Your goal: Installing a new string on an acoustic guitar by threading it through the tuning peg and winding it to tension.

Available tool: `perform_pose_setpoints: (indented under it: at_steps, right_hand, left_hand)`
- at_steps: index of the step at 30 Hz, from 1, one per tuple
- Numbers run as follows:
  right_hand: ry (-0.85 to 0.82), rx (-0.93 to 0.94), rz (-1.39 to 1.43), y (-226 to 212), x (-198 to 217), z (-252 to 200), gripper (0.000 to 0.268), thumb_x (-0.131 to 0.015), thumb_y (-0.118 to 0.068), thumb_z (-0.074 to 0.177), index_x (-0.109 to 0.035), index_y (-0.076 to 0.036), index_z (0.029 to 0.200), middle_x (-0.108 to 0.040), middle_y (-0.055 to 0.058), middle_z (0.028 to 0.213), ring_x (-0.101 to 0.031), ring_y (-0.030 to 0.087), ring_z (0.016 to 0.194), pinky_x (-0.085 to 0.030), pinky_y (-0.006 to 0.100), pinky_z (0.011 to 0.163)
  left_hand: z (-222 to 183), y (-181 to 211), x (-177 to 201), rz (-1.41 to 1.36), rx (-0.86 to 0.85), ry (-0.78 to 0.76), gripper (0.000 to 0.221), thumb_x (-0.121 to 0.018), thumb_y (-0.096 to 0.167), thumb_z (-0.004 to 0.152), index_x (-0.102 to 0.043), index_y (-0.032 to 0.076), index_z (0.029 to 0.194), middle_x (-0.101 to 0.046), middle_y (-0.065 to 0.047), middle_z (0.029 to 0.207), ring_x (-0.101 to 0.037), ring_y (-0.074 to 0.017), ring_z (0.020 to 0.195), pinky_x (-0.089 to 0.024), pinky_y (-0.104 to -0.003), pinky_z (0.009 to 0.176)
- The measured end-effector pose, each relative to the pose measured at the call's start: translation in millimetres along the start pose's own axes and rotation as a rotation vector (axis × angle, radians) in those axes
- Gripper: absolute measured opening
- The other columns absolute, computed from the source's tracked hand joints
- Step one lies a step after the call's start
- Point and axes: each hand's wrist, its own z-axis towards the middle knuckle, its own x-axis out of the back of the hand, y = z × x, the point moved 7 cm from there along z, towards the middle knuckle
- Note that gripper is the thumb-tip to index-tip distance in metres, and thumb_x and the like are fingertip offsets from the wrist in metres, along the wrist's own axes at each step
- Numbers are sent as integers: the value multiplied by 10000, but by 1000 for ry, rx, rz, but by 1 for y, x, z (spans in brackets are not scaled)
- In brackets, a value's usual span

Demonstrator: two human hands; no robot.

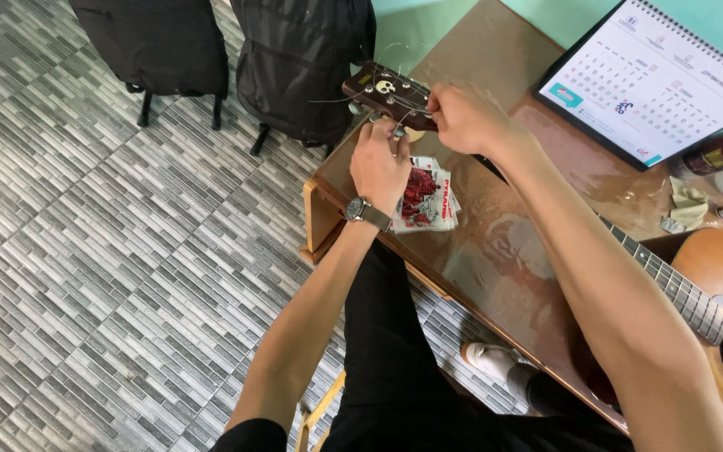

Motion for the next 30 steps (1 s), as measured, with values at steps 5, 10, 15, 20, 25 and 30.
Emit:
perform_pose_setpoints:
  at_steps: [5,10,15,20,25,30]
  right_hand:
    - [147,70,92,9,-2,-3,107,-536,-71,998,-636,-62,1032,-635,133,1054,-618,336,919,-470,474,817]
    - [140,22,44,-6,-2,-7,99,-566,0,1002,-660,-26,1018,-644,119,1028,-639,258,948,-546,426,921]
    - [128,21,89,-12,3,-14,161,-515,-2,978,-659,-68,1005,-694,96,964,-646,269,845,-527,487,820]
    - [247,92,300,9,31,-55,303,-458,51,956,-633,8,1199,-709,175,1166,-692,275,1048,-558,392,933]
    - [572,65,70,54,0,-95,146,-691,-178,1013,-744,-88,1116,-719,140,936,-695,372,942,-570,453,763]
    - [694,-18,-48,49,-16,-107,99,-705,-200,968,-765,-150,1029,-706,115,941,-674,385,902,-561,481,690]
  left_hand:
    - [-2,7,4,111,-191,52,166,-641,210,971,-644,50,1013,-624,-98,927,-636,-326,726,-503,-443,522]
    - [-2,8,3,134,-218,49,163,-625,214,979,-636,52,995,-604,-89,902,-617,-321,711,-487,-435,515]
    - [2,2,-7,201,-249,75,271,-499,234,1043,-654,44,929,-671,-100,834,-651,-286,693,-513,-402,490]
    - [6,-25,-25,-575,604,-274,328,-421,153,1077,-666,43,889,-691,-91,800,-620,-180,645,-485,-306,587]
    - [-4,-29,-19,-311,396,-169,428,-613,505,912,-757,116,1016,-761,-180,918,-727,-422,986,-574,-487,799]
    - [-11,-5,3,-138,-119,161,347,-722,28,854,-659,3,1194,-630,-195,993,-699,-400,770,-589,-473,612]
